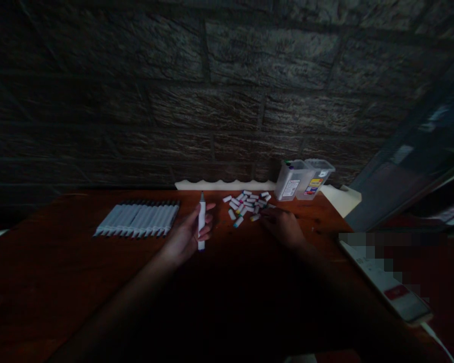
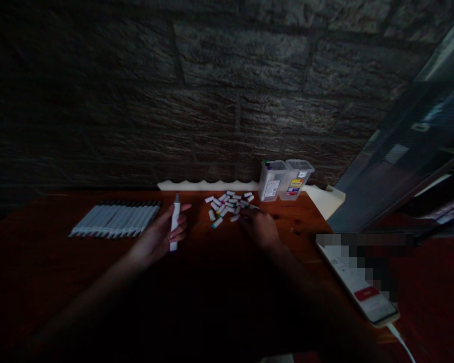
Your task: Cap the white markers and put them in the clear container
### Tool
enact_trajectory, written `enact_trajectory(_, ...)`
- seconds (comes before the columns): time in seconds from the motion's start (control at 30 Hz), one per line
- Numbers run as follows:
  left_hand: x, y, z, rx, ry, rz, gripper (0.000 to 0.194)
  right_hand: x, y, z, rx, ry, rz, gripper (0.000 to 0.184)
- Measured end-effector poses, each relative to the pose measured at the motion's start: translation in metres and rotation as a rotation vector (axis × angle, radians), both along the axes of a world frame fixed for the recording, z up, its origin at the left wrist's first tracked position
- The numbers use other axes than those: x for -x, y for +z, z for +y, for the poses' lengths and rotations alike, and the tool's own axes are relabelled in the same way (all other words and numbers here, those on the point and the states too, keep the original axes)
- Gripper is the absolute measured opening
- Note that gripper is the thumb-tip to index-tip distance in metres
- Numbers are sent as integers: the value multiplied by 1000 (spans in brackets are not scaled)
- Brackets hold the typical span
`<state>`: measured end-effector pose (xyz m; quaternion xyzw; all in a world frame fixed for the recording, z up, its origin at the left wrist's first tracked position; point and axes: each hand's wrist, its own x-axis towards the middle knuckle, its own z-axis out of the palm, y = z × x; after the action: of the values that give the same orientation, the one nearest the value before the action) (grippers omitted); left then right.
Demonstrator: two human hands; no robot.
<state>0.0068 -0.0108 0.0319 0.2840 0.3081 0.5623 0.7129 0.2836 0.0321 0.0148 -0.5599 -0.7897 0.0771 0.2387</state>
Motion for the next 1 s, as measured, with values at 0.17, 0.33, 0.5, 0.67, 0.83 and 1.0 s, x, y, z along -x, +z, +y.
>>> enact_trajectory(0.17,1,-5,3,-33,-8,28,31,-2,1,16,-214,-36,-19,25)
enact_trajectory(0.33,1,-5,3,-43,-5,79,33,2,3,34,-128,-58,-129,28)
enact_trajectory(0.5,-2,-3,-2,-62,-25,207,35,-1,6,43,-54,-95,-111,22)
enact_trajectory(0.67,-3,-8,-5,-61,-161,321,38,-8,3,53,-22,-67,-2,12)
enact_trajectory(0.83,0,-11,-6,-58,-276,433,42,-4,-2,51,-99,-71,156,26)
enact_trajectory(1.0,1,-8,-9,-67,-341,502,39,9,2,25,-103,88,529,29)
